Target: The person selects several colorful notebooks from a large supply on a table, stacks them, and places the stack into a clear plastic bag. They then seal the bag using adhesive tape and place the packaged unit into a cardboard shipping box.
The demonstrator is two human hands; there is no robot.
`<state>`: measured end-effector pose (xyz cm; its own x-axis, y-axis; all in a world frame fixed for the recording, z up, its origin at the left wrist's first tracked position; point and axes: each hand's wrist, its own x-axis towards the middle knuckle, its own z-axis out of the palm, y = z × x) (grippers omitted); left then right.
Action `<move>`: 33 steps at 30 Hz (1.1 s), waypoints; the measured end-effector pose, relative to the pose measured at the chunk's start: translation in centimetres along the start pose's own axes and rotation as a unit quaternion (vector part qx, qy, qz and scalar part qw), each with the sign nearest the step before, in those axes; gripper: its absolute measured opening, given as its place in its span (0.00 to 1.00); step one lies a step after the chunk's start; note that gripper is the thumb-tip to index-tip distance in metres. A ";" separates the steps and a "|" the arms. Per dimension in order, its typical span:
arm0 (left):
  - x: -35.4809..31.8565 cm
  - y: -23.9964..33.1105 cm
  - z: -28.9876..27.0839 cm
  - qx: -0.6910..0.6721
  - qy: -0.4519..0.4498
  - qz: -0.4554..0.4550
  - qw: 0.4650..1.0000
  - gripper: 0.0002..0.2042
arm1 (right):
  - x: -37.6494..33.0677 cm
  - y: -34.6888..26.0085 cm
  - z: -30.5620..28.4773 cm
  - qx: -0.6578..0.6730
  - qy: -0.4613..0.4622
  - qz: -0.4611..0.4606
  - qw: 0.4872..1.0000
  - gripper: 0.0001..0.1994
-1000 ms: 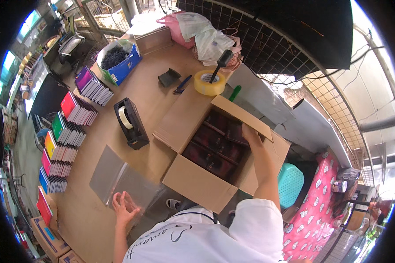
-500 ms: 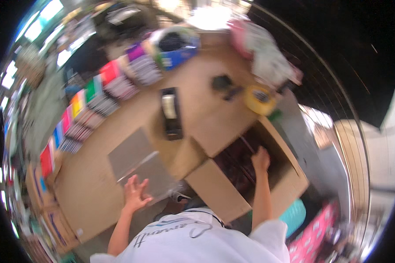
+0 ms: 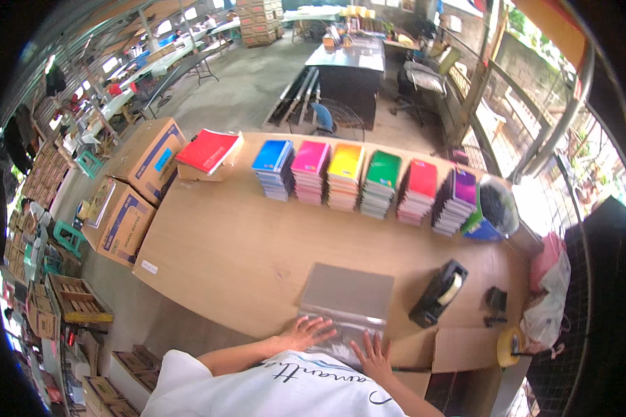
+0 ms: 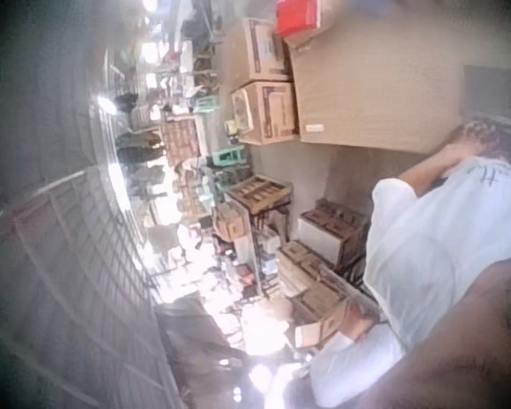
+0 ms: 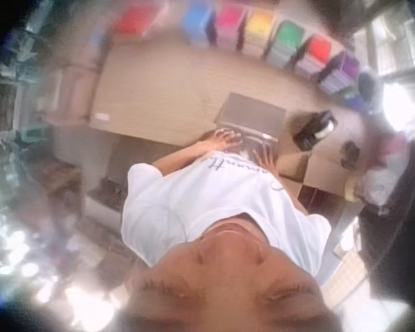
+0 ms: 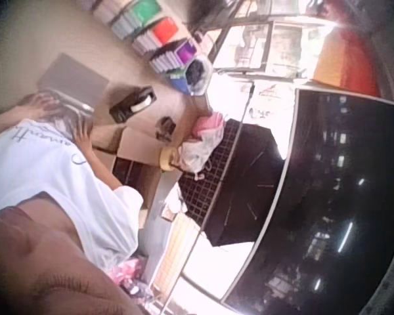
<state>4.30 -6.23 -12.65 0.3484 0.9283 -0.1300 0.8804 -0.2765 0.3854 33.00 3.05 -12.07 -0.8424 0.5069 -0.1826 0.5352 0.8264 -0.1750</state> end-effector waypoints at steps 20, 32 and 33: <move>10.4 -42.1 -33.3 -0.173 0.402 -0.459 0.773 0.21 | 59.4 -7.0 -30.1 0.260 0.291 0.142 0.910 0.09; 9.2 -28.2 -22.9 -0.829 0.447 -0.084 0.324 0.23 | 55.9 2.2 -31.4 0.158 0.076 0.196 0.965 0.21; 9.7 -27.0 -21.2 -0.831 0.436 -0.090 0.334 0.24 | 55.7 1.1 -31.2 0.123 0.120 0.190 0.967 0.20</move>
<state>-22.93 15.46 -4.92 -0.5261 0.8123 -0.2518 -0.7844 -0.3491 0.5127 -15.33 39.83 7.72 -0.5564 0.8291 -0.0544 0.7829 0.5012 -0.3686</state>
